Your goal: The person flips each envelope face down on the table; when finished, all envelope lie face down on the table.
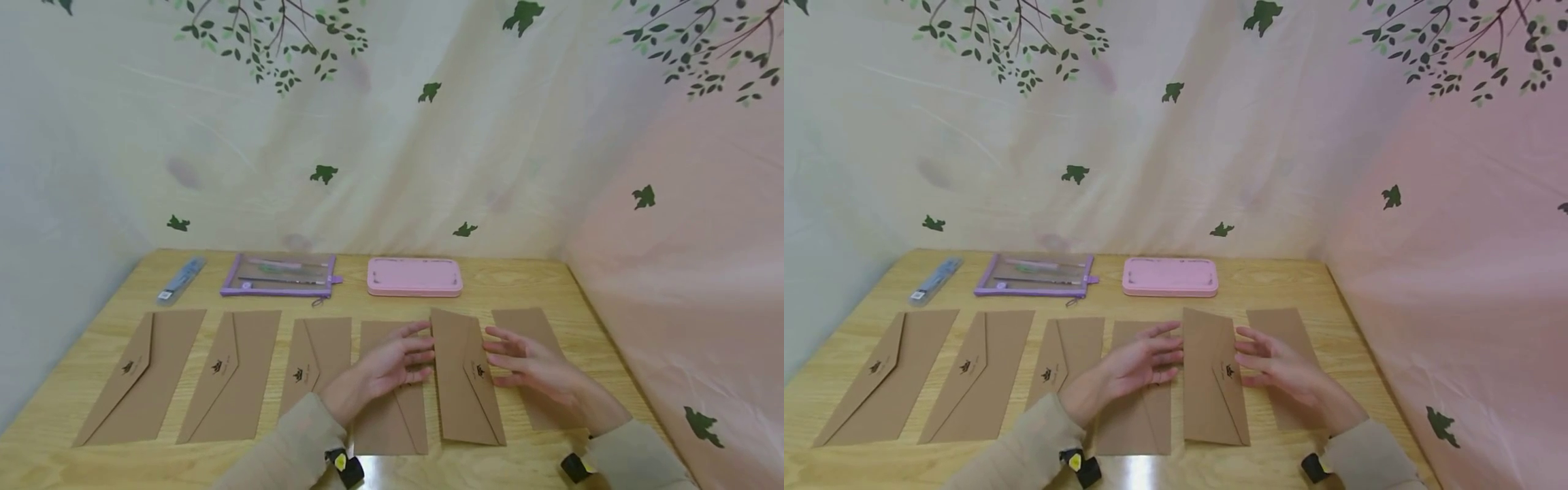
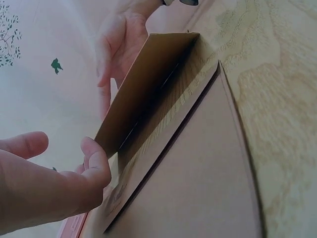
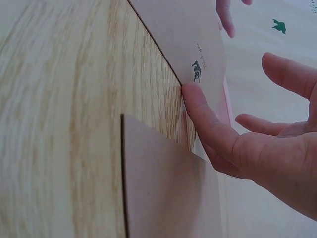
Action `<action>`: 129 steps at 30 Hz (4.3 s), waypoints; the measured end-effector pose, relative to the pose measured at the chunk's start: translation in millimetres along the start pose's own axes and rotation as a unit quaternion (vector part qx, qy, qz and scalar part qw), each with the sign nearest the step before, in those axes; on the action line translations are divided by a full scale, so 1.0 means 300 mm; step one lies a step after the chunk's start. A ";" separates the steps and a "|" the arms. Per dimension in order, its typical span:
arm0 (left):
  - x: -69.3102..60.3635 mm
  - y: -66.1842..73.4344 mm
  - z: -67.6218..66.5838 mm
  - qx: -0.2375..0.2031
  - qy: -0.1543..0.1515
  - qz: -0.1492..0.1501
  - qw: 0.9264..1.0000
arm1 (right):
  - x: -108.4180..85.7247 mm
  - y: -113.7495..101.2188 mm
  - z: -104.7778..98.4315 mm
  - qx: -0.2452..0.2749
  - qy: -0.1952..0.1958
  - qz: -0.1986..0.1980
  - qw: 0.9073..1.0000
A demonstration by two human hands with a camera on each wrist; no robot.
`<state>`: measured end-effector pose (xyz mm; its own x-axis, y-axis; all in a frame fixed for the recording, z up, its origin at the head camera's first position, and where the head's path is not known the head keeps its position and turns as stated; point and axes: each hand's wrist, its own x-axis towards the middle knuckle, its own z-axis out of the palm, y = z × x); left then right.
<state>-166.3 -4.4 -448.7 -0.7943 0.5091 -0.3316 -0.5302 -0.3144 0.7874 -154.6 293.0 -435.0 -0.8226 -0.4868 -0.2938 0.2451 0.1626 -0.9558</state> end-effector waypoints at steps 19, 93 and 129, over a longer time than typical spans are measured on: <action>0.012 -0.007 0.013 -0.021 -0.005 -0.011 1.000 | 0.007 -0.019 0.033 0.012 -0.028 -0.006 1.000; 0.005 -0.018 0.069 0.007 -0.076 -0.026 0.997 | 0.018 -0.080 0.168 0.054 -0.074 0.004 0.996; -0.011 -0.017 0.060 0.038 -0.063 -0.017 0.997 | 0.000 -0.062 0.082 0.013 -0.071 -0.036 0.997</action>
<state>-155.8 9.8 -442.3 -0.7293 0.6175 -0.2947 -0.5293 -0.2361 0.8149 -146.6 268.9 -417.6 -0.7585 -0.6127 -0.2219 0.2030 0.1015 -0.9739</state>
